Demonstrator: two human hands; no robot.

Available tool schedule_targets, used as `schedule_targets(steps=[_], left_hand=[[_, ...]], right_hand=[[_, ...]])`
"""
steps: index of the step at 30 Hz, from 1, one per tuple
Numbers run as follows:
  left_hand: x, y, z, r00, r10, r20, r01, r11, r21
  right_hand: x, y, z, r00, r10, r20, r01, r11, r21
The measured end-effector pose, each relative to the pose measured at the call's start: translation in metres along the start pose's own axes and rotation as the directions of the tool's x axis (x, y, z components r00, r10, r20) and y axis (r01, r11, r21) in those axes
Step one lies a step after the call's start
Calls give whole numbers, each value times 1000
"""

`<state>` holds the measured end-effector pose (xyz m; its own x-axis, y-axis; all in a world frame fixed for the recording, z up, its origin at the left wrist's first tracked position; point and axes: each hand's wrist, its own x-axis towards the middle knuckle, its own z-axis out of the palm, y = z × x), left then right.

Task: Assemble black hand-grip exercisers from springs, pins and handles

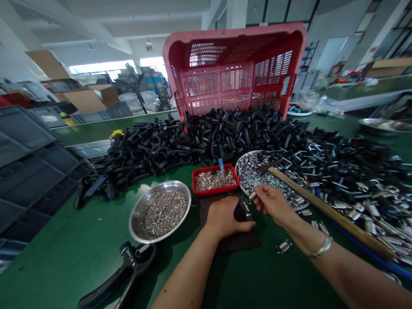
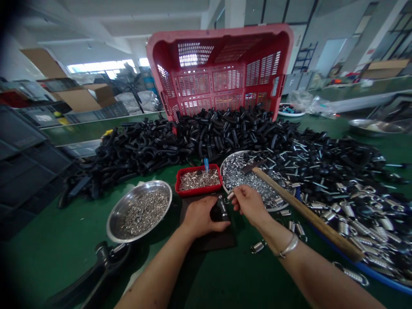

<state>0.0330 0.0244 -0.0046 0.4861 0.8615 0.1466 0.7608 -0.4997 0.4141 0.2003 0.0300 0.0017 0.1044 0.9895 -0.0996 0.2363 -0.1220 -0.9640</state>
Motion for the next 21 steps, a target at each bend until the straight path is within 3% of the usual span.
schedule_targets(steps=[3, 6, 9, 14, 16, 18, 19, 21], left_hand=[[1, 2, 1, 988, -130, -85, 140, 981, 137], [0, 2, 0, 981, -179, -77, 192, 958, 215], [-4, 1, -2, 979, -196, -62, 205, 946, 252], [-4, -1, -21, 979, -204, -26, 204, 954, 220], [9, -6, -35, 955, -281, -94, 295, 932, 211], [32, -16, -46, 893, -416, -174, 448, 861, 240], [45, -21, -49, 871, -466, -156, 491, 833, 254], [70, -32, -49, 882, -463, -87, 469, 845, 257]], right_hand=[[-2, 11, 7, 999, 6, -45, -5, 999, 35], [-5, 18, -1, 995, -65, 70, 77, 980, -183], [-9, 17, -25, 973, -187, 133, 226, 883, -412], [-17, 22, -73, 916, -400, 34, 345, 742, -575], [-19, 26, -82, 902, -432, 6, 353, 729, -586], [-20, 29, -82, 897, -442, 16, 375, 742, -556], [-20, 29, -81, 895, -444, 39, 394, 747, -535], [-22, 30, -78, 892, -438, 116, 434, 753, -494]])
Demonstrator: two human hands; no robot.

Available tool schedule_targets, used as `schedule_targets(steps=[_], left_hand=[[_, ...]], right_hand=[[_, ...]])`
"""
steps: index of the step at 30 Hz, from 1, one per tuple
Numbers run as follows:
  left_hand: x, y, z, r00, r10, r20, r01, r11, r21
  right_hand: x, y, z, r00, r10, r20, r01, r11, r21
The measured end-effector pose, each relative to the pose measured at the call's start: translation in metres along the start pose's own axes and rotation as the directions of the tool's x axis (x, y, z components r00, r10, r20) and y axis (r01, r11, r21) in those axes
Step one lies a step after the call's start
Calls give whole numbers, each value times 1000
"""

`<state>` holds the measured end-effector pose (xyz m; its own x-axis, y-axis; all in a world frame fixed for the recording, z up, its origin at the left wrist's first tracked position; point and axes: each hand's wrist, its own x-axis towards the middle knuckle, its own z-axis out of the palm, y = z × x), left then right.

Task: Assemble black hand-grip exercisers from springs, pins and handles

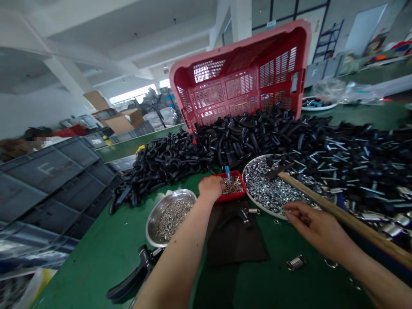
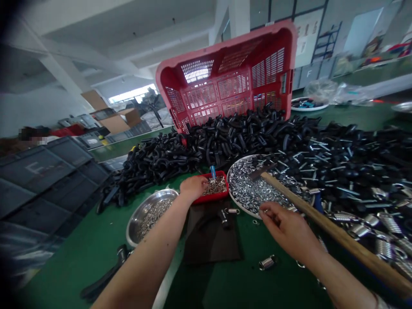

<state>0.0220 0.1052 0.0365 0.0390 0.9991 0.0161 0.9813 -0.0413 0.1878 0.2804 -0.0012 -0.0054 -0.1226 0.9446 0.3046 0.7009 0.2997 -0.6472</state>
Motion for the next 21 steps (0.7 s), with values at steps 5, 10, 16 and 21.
schedule_targets(steps=[5, 10, 16, 21], left_hand=[[26, 2, 20, 999, 39, 27, -38, 998, -45], [20, -13, 23, 999, -35, 6, 36, 991, -127], [8, -7, 14, 997, -78, 24, 81, 931, -355], [-28, 14, 18, 982, 50, 184, 74, 787, -612]], right_hand=[[-4, 4, -1, 996, -37, 84, 33, 998, 49], [-4, 9, -3, 999, -8, 48, 5, 998, 58], [-5, 9, -2, 997, -3, 73, -3, 996, 85], [-5, 13, -9, 1000, 22, 18, -23, 994, 103]])
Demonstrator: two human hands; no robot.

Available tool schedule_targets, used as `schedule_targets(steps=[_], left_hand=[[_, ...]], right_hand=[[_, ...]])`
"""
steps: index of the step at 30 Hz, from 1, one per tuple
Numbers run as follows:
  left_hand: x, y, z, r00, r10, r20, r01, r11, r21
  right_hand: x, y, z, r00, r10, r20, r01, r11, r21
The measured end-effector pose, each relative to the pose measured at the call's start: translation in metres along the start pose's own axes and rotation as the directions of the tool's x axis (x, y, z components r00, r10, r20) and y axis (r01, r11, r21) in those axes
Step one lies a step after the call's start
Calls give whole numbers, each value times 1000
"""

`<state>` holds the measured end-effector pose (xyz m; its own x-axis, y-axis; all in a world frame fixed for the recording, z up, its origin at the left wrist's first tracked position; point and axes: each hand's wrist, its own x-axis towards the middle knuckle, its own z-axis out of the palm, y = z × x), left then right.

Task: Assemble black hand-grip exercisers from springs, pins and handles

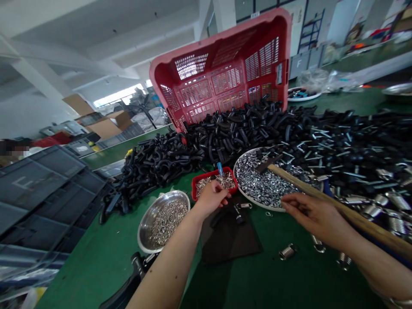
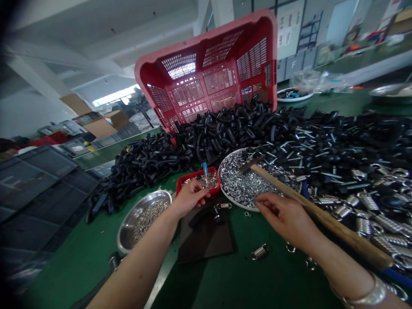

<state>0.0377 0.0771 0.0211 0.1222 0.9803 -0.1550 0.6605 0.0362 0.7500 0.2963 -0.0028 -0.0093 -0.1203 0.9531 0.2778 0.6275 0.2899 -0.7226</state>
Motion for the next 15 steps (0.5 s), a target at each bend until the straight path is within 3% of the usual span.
schedule_targets(steps=[3, 6, 8, 15], left_hand=[[-16, -1, 8, 994, 90, 65, -82, 989, -126], [-24, -4, 11, 960, 270, 67, -272, 962, 25], [-27, -4, 13, 942, 334, 17, -332, 926, 179], [-26, -8, 20, 959, 255, -124, -196, 913, 358]], right_hand=[[-1, -1, -3, 1000, -1, -8, 1, 1000, -6], [-2, -2, -4, 1000, -15, -27, 15, 1000, -15], [-2, -2, -4, 999, -17, -41, 16, 1000, -14], [-2, -1, -6, 997, -45, -66, 45, 999, -5]])
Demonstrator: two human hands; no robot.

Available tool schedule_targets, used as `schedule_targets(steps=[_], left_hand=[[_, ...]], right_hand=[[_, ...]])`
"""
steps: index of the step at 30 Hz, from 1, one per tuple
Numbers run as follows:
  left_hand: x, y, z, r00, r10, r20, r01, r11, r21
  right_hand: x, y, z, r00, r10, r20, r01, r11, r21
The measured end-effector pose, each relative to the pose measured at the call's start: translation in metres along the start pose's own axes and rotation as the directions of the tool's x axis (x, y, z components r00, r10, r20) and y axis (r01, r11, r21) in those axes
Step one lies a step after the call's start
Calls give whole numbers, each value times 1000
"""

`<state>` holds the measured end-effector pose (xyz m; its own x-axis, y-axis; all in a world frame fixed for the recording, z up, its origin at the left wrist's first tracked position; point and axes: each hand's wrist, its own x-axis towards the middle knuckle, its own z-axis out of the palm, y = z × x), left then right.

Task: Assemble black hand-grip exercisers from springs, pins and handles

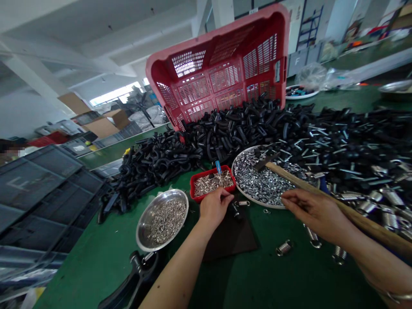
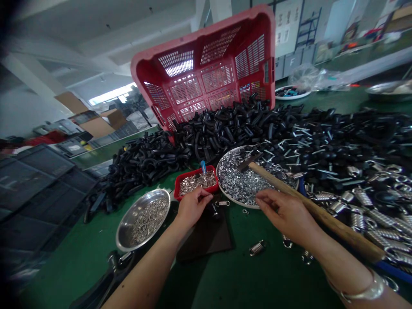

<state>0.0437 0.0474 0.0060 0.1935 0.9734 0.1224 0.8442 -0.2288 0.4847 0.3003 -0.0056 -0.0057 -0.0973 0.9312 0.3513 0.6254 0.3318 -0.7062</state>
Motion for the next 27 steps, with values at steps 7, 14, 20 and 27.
schedule_targets(steps=[7, 14, 20, 27], left_hand=[[1, -3, 5, 996, -89, 12, 89, 996, 27], [-1, -1, 7, 999, -50, 9, 49, 997, 66], [-15, 7, 5, 992, 122, -18, -114, 961, 251], [-38, -9, -6, 961, 252, 115, -271, 940, 209]], right_hand=[[1, 0, 0, 1000, -16, -2, 16, 1000, 10], [1, -2, -2, 999, -40, -36, 38, 996, -78], [5, -5, -27, 986, -16, -166, -97, 759, -644], [27, 8, -46, 960, 277, 35, -157, 641, -751]])
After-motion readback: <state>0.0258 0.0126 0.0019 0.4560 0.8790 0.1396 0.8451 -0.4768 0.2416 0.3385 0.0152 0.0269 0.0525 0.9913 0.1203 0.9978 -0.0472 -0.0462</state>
